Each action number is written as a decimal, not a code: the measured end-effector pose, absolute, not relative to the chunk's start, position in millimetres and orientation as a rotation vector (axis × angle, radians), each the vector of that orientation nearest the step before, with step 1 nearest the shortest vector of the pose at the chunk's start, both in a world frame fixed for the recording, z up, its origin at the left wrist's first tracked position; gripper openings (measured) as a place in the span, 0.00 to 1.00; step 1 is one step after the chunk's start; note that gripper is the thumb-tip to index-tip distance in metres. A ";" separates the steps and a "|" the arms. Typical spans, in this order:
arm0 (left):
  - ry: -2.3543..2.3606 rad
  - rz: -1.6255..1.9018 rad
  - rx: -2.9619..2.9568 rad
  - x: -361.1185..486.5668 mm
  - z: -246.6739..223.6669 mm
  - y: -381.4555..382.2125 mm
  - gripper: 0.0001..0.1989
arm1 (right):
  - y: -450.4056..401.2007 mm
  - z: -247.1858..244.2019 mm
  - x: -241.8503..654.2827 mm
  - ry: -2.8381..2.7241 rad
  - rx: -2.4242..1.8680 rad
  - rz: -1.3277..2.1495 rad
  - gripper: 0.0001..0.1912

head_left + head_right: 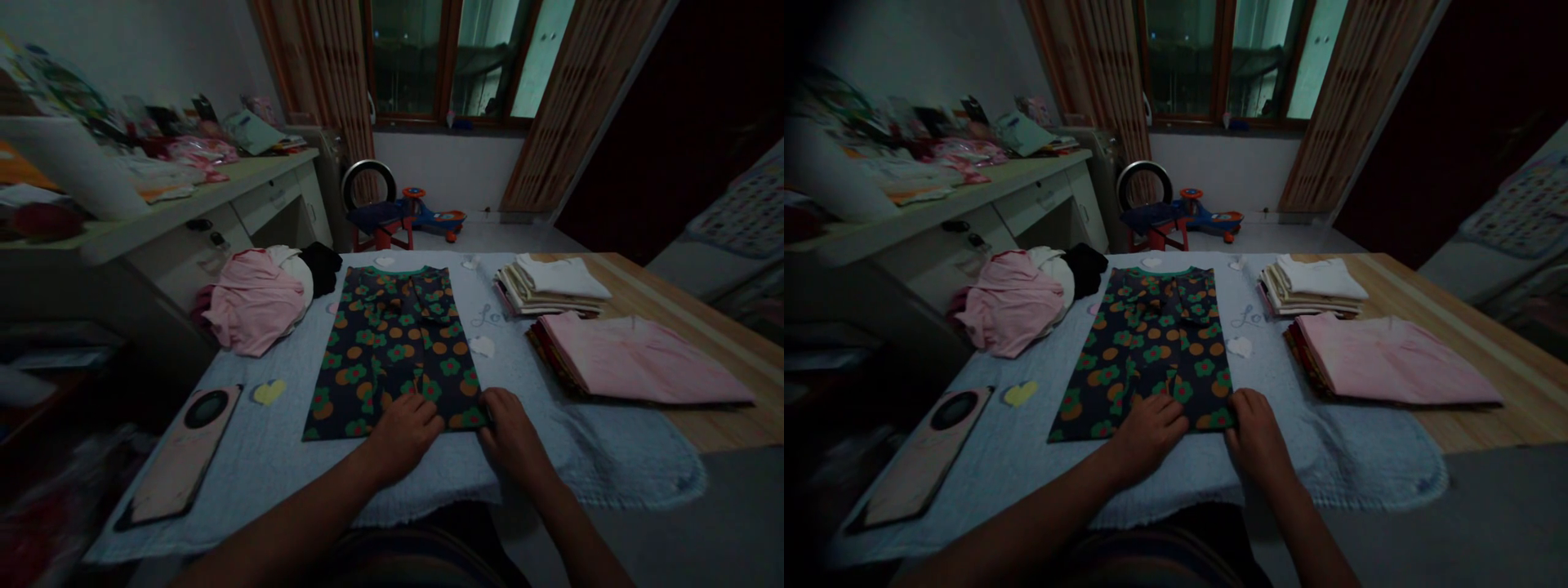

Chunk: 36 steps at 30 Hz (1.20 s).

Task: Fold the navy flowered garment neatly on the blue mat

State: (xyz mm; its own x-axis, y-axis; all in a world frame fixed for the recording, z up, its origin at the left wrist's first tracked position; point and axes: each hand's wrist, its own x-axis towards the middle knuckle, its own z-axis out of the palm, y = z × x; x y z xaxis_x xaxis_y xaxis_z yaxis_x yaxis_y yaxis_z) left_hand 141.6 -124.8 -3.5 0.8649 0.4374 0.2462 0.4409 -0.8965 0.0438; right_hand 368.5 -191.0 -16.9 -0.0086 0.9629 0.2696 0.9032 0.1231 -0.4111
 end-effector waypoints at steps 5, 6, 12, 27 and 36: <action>-0.746 -0.299 -3.075 134.2 2.6 -129.9 0.04 | -197.5 -6.4 384.3 -2.009 -1.723 0.283 0.23; -0.753 -0.281 -3.088 133.1 3.6 -131.1 0.05 | -196.3 -3.7 385.9 -2.009 -1.731 0.296 0.24; -0.753 -0.281 -3.101 133.0 3.9 -133.7 0.06 | -168.9 0.3 363.3 -1.971 -1.725 0.189 0.19; -0.930 -0.349 -3.175 128.5 14.0 -108.2 0.26 | -143.9 11.2 348.6 -2.156 -1.905 0.277 0.19; -0.960 -0.095 -3.386 119.3 0.2 -107.6 0.40 | -68.0 -24.8 348.7 -2.137 -1.870 0.148 0.33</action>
State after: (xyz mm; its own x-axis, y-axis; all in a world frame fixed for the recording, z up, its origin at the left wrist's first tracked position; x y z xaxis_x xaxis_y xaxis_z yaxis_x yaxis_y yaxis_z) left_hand 119.3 -107.6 0.2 0.8553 0.5156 -0.0507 0.4956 -0.7856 0.3705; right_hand 348.7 -68.0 -24.8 -0.1098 0.9820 0.1536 0.9514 0.1486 -0.2698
